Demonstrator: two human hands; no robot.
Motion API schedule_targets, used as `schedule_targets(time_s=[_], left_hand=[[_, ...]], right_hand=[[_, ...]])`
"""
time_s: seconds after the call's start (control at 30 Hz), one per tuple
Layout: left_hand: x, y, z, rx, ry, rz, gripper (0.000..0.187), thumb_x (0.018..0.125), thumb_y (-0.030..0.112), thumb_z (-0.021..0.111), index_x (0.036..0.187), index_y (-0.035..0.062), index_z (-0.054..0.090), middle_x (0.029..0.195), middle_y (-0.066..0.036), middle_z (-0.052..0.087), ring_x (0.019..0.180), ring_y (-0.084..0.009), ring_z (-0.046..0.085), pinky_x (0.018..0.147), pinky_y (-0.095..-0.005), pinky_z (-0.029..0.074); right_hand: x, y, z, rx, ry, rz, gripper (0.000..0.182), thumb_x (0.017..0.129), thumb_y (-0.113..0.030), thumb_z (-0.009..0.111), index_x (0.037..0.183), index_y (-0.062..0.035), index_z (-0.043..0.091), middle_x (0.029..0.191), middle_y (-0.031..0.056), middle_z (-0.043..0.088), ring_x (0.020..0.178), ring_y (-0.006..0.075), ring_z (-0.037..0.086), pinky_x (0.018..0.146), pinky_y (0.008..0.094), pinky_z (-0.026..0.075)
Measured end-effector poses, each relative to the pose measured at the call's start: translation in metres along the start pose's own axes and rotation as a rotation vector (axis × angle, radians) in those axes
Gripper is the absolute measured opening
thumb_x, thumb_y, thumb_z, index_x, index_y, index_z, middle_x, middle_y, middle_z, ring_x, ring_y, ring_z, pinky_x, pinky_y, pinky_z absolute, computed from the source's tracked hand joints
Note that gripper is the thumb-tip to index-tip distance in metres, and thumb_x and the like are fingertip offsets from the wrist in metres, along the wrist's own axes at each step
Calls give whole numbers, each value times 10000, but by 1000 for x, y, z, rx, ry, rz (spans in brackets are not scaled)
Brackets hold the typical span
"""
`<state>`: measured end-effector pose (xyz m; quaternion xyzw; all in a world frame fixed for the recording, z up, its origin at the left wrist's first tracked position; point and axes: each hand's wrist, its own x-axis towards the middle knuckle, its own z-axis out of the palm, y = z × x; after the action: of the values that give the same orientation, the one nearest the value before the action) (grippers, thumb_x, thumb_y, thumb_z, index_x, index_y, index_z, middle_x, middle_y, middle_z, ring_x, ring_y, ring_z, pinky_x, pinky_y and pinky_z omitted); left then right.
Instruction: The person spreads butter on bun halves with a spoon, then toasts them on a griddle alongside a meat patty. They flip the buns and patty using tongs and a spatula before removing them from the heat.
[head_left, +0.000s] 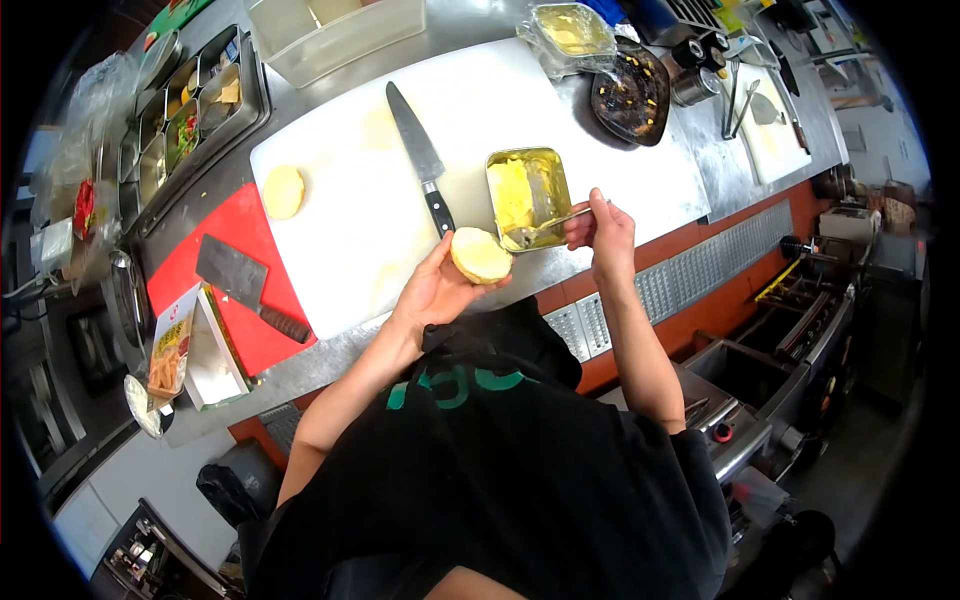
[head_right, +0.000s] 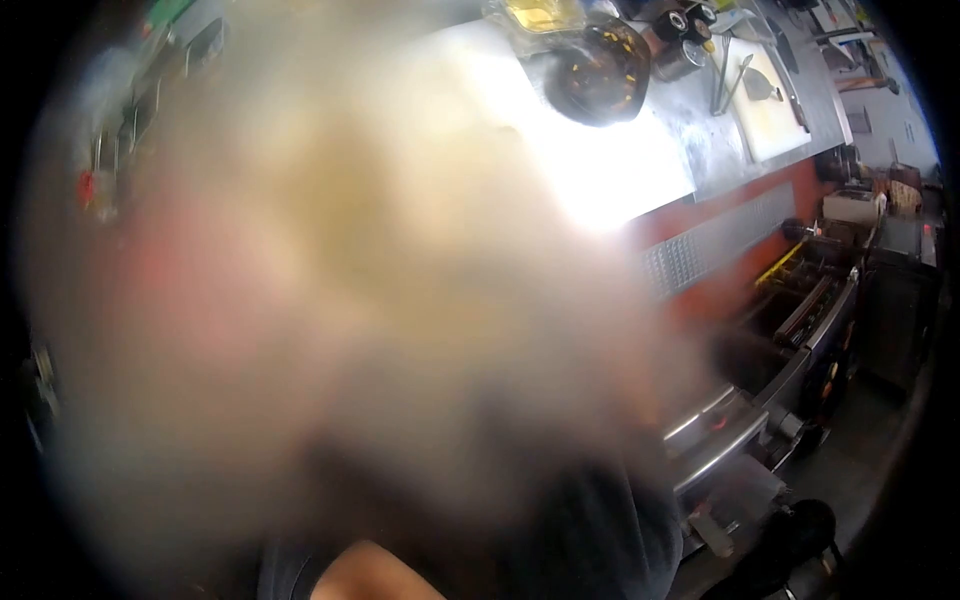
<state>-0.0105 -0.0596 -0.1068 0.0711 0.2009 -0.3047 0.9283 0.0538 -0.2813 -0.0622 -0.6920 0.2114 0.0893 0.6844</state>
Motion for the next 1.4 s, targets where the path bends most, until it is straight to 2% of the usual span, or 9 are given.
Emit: schedule_targets(time_s=[0.1, 0.2, 0.3, 0.4, 0.7, 1.03, 1.2, 1.27, 1.4], left_hand=[[-8, 5, 0, -52, 66, 28, 454, 952, 373, 388, 1235, 19, 420, 1256, -222, 457, 1171, -384, 445, 978, -539, 368], [-21, 10, 4, -33, -82, -23, 463, 949, 362, 395, 1257, 16, 400, 1284, -219, 438, 1189, -400, 428, 980, -554, 357], [-33, 13, 38, -23, 7, 76, 500, 944, 362, 408, 1289, 3, 367, 1309, -215, 419, 1205, -413, 410, 1000, -546, 335], [-40, 18, 61, 4, -92, 184, 529, 938, 360, 427, 1310, -6, 341, 1317, -206, 414, 1215, -413, 400, 1024, -516, 320], [-37, 12, 68, 42, -104, 294, 557, 931, 348, 458, 1335, 3, 293, 1359, -157, 363, 1284, -275, 330, 1087, -443, 244], [-31, 11, 58, -107, -101, 286, 519, 928, 353, 459, 1306, 22, 331, 1324, -130, 400, 1263, -266, 355, 1082, -426, 264], [-35, 15, 66, -86, -124, 315, 490, 935, 358, 448, 1284, 25, 368, 1299, -131, 440, 1240, -277, 391, 1068, -433, 292], [-40, 22, 70, -91, -76, 315, 486, 939, 379, 427, 1280, 37, 382, 1291, -151, 451, 1232, -285, 405, 1040, -463, 334], [-47, 30, 79, -34, -78, 242, 523, 939, 418, 373, 1290, 30, 377, 1265, -186, 468, 1119, -402, 496, 944, -484, 439]], right_hand=[[2, 11, -16, 300, -33, 178, 348, 959, -287, 424, 837, 1, 576, 600, 56, 586, 486, 110, 544, 460, 231, 472], [-15, 6, -7, 521, -140, 222, 338, 971, -286, 395, 893, -1, 559, 632, 70, 592, 516, 119, 553, 489, 233, 483], [-42, -15, 18, 522, -217, -229, 337, 977, -254, 378, 893, 23, 551, 698, 107, 608, 563, 128, 566, 520, 242, 498], [-50, -17, 32, 465, -119, -437, 354, 981, -253, 367, 892, 39, 546, 701, 116, 609, 568, 134, 571, 542, 251, 505], [-61, -9, 56, 383, -110, -620, 358, 982, -257, 366, 904, 50, 532, 728, 152, 614, 578, 169, 589, 570, 258, 502], [-67, -17, 57, 421, -176, -504, 370, 984, -281, 353, 888, 35, 518, 688, 131, 583, 557, 165, 567, 546, 256, 486], [-65, -33, 40, 532, -358, -332, 378, 992, -300, 309, 873, -5, 513, 594, 71, 541, 489, 130, 499, 497, 261, 439], [-58, -38, 32, 615, -275, -306, 372, 997, -295, 296, 872, -22, 517, 570, 44, 519, 486, 107, 461, 500, 246, 374], [-50, -48, 29, 658, -235, -405, 340, 996, -269, 311, 874, -29, 519, 598, 50, 515, 516, 100, 444, 497, 245, 362]])
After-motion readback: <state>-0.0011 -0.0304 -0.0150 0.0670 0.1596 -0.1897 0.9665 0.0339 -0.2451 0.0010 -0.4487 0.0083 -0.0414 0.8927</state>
